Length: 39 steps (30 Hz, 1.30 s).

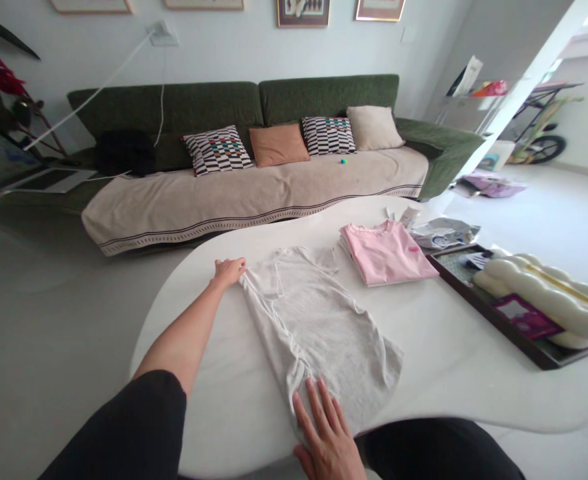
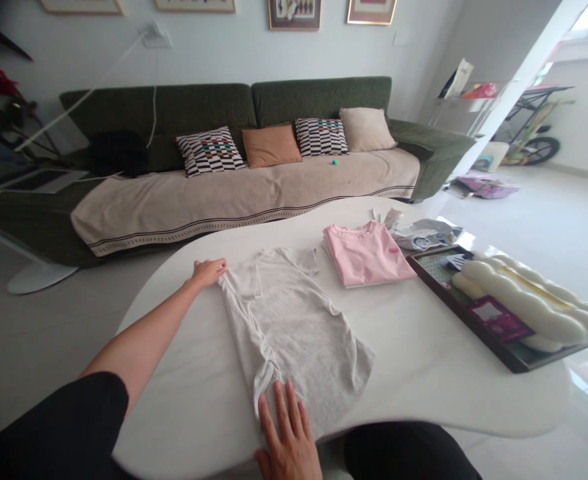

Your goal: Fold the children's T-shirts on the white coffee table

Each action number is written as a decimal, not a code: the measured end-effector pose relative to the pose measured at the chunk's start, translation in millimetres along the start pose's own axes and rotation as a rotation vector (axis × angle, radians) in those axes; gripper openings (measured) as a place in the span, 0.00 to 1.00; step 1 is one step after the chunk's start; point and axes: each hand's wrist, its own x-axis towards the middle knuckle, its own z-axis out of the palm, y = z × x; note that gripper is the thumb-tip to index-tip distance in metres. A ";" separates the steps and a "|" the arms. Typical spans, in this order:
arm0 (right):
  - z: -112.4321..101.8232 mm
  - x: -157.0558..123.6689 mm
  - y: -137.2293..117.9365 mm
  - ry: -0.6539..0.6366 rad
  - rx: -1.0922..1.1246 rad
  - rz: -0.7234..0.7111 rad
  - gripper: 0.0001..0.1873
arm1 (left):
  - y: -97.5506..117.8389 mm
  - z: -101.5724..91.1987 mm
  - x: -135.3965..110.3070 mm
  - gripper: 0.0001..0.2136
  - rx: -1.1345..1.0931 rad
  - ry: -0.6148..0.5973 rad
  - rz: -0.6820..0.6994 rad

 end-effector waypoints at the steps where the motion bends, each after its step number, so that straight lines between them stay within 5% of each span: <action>1: -2.2 1.0 0.2 0.007 -0.001 -0.003 0.43 | 4.5 1.0 -2.4 0.04 0.014 0.019 -0.005; 4: -10.0 8.1 -0.4 0.030 0.009 0.009 0.43 | 27.7 10.7 -18.0 0.10 -0.006 0.141 0.030; 6: -13.2 14.8 -1.9 0.036 0.029 0.037 0.42 | 47.0 25.2 -34.9 0.15 -0.068 0.186 0.173; 8: -12.7 20.0 -3.9 0.025 0.053 0.045 0.40 | 62.6 44.2 -53.0 0.19 -0.109 0.144 0.310; 11: -10.8 22.0 -6.0 -0.019 0.098 0.046 0.39 | 72.1 67.0 -70.0 0.23 -0.097 0.038 0.289; 14: -22.8 19.4 3.2 -0.057 0.190 0.029 0.38 | 72.7 66.5 -67.7 0.23 -0.105 -0.055 0.214; 17: -49.0 17.1 39.3 0.069 0.260 0.120 0.30 | 86.1 47.3 -54.1 0.20 -0.148 -0.159 0.185; 20: -67.5 17.5 99.8 0.326 0.220 0.380 0.23 | 128.0 34.0 -38.4 0.14 -0.191 -0.156 0.214; 22: -68.8 19.0 138.9 0.389 0.152 0.520 0.22 | 168.5 37.4 -29.0 0.12 -0.223 -0.131 0.235; 26: -58.5 23.0 179.8 0.288 0.086 0.599 0.21 | 244.1 65.6 -15.6 0.15 -0.317 -0.064 0.157; 29: -54.1 26.3 182.5 0.207 0.084 0.604 0.13 | 271.8 85.9 -9.2 0.17 -0.403 0.008 0.010; 34: -62.9 31.6 173.6 0.238 0.164 0.545 0.04 | 260.7 88.9 3.3 0.07 -0.602 0.083 -0.165; 39: -66.0 27.5 151.7 0.270 0.278 0.155 0.15 | 193.6 65.6 -12.9 0.10 -0.850 0.159 -0.302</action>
